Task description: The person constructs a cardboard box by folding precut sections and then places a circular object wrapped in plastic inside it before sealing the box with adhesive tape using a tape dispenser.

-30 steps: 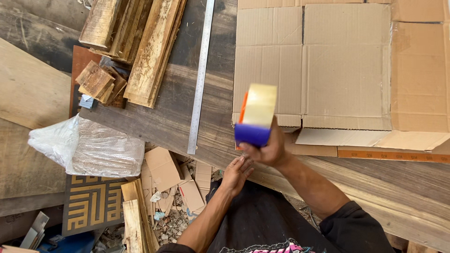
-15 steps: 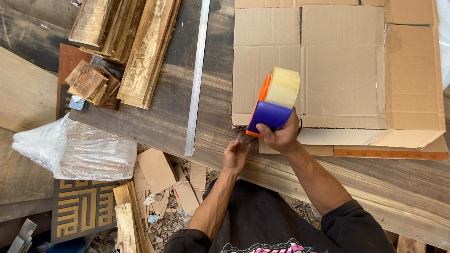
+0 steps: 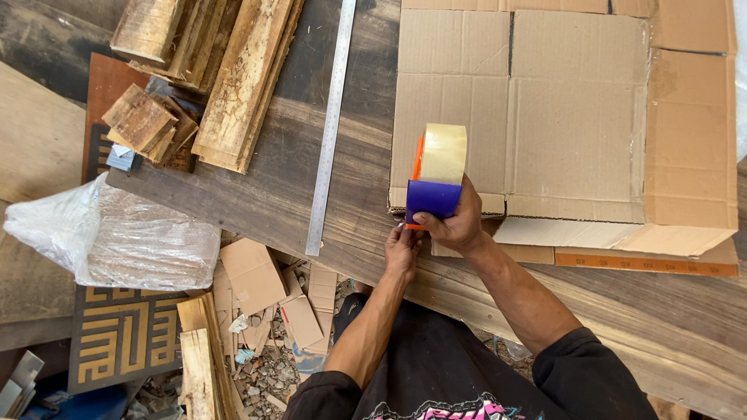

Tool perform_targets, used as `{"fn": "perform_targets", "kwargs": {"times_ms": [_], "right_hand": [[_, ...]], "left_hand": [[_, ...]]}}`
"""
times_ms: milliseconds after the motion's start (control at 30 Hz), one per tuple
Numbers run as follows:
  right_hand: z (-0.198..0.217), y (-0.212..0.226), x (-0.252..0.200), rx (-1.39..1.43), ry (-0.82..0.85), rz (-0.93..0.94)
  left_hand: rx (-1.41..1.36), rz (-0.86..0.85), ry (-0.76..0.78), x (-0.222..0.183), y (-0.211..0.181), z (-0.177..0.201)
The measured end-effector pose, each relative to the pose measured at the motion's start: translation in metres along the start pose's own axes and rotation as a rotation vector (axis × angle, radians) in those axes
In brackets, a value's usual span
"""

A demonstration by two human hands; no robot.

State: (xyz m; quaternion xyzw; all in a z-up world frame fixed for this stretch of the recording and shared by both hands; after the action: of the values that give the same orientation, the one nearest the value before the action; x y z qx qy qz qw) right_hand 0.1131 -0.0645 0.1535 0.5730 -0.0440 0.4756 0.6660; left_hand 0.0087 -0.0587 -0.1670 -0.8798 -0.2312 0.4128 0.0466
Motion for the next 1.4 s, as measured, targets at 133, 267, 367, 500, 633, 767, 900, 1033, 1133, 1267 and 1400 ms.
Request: {"fn": "perform_targets", "kwargs": {"times_ms": [133,267,367,500,633,767,900,1033,1133,1267,1400], "right_hand": [[0.001,-0.007,-0.006,-0.057,0.032,0.018],[0.003,-0.006,-0.004,-0.114,0.067,0.053],[0.001,-0.004,-0.003,-0.122,0.103,0.046],[-0.006,-0.011,-0.007,-0.123,0.104,0.132],[-0.007,-0.006,-0.003,-0.119,0.105,0.145],[-0.007,-0.007,0.000,-0.100,0.096,0.161],[-0.001,-0.016,0.003,-0.173,0.098,0.144],[-0.003,-0.035,0.000,-0.108,0.055,0.125],[0.001,-0.031,0.007,-0.086,0.026,0.101],[0.002,-0.017,0.025,-0.057,-0.010,0.078],[0.003,-0.015,0.028,-0.041,-0.029,0.065]], "left_hand": [[0.146,-0.145,-0.095,-0.012,0.002,-0.011],[0.328,-0.295,-0.187,-0.034,-0.011,-0.037],[0.448,-0.362,-0.290,-0.052,-0.026,-0.053],[0.518,-0.426,-0.367,-0.032,-0.033,-0.043],[0.713,-0.393,-0.390,-0.036,-0.038,-0.046],[0.842,-0.338,-0.357,-0.103,-0.056,-0.101],[1.060,-0.315,-0.405,-0.038,-0.054,-0.041],[0.528,-0.145,-0.192,-0.039,-0.061,-0.067],[0.450,-0.091,-0.093,-0.068,-0.077,-0.096],[0.448,-0.014,-0.047,-0.052,-0.076,-0.086],[0.280,0.055,-0.004,-0.035,-0.081,-0.066]]}}
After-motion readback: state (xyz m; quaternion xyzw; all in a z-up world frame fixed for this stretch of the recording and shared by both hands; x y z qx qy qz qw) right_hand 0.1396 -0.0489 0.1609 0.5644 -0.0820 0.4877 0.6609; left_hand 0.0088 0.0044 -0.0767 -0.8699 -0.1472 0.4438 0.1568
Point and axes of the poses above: each hand's wrist, its own x-axis towards the middle knuckle, its own z-axis out of the back of the hand, y = z × x, the point moved 5 cm from there along x, towards the middle knuckle, and after that the axes turned 8 degrees about -x, right-handed, at the moved point
